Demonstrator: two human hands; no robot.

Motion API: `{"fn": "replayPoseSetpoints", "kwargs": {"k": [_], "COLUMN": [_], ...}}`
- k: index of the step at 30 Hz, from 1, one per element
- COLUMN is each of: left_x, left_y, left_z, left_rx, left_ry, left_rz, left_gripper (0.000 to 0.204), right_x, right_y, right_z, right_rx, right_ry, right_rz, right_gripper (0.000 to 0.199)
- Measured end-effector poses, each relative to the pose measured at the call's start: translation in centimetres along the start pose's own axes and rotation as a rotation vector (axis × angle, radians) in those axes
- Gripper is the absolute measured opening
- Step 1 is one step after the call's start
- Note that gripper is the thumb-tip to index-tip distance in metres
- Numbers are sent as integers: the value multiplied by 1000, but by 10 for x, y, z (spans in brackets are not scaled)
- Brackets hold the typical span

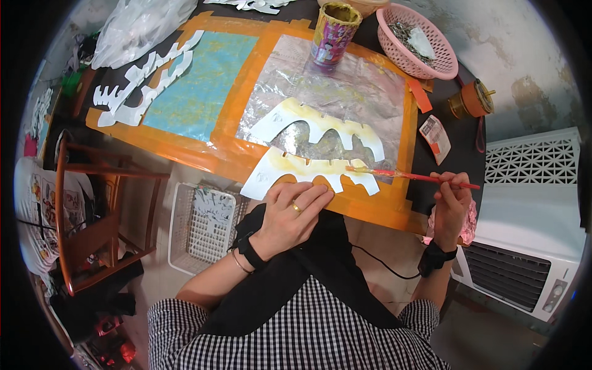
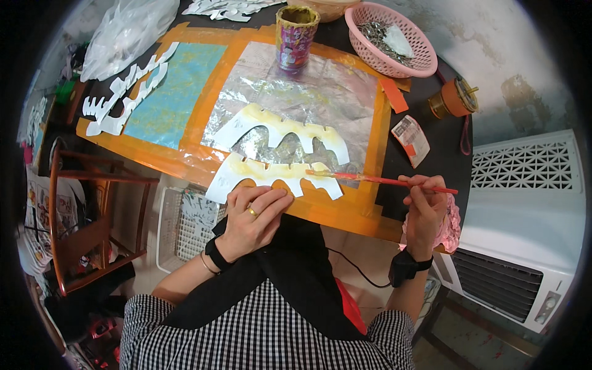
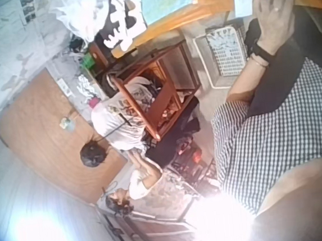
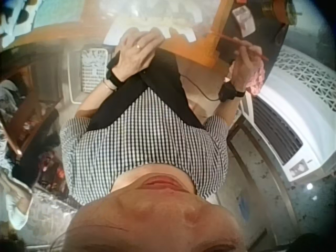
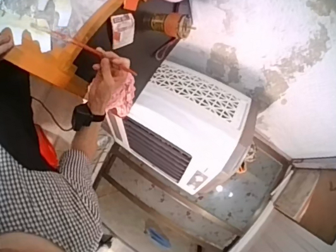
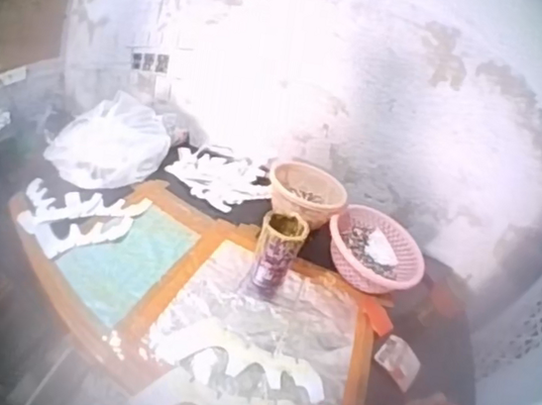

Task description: Applying adhesive to white shoe components using a brush.

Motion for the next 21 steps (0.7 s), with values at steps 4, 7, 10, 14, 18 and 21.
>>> {"fn": "replayPoseSetpoints", "kwargs": {"k": [4,7,10,14,18,21], "left_x": [0,-1,-1,0,0,-1], "left_y": [-1,-2,-2,-3,-2,-3], "left_z": [1,0,0,0,-1,-1], "left_rx": [-5,2,6,2,1,5], "left_ry": [-1,-6,-5,9,17,17], "left_rz": [-5,-9,-10,-23,-21,-29], "left_gripper": [47,47,48,49,49,50], "right_x": [5,7,7,1,5,7], "right_y": [5,16,13,19,34,41], "right_z": [1,3,0,-6,-7,-7], "right_rx": [74,20,57,-5,-36,-84], "right_ry": [8,-7,-12,-67,-33,-18], "right_rz": [42,27,26,51,22,0], "right_gripper": [16,16,16,17,18,19]}}
Point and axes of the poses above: each hand's wrist, its own z-axis towards the middle knuckle, its own y-axis out of the palm, x = y × z, the point moved 10 cm from there along z, towards the middle knuckle, and after that the axes turned 12 degrees about y, right-handed, at the moved point
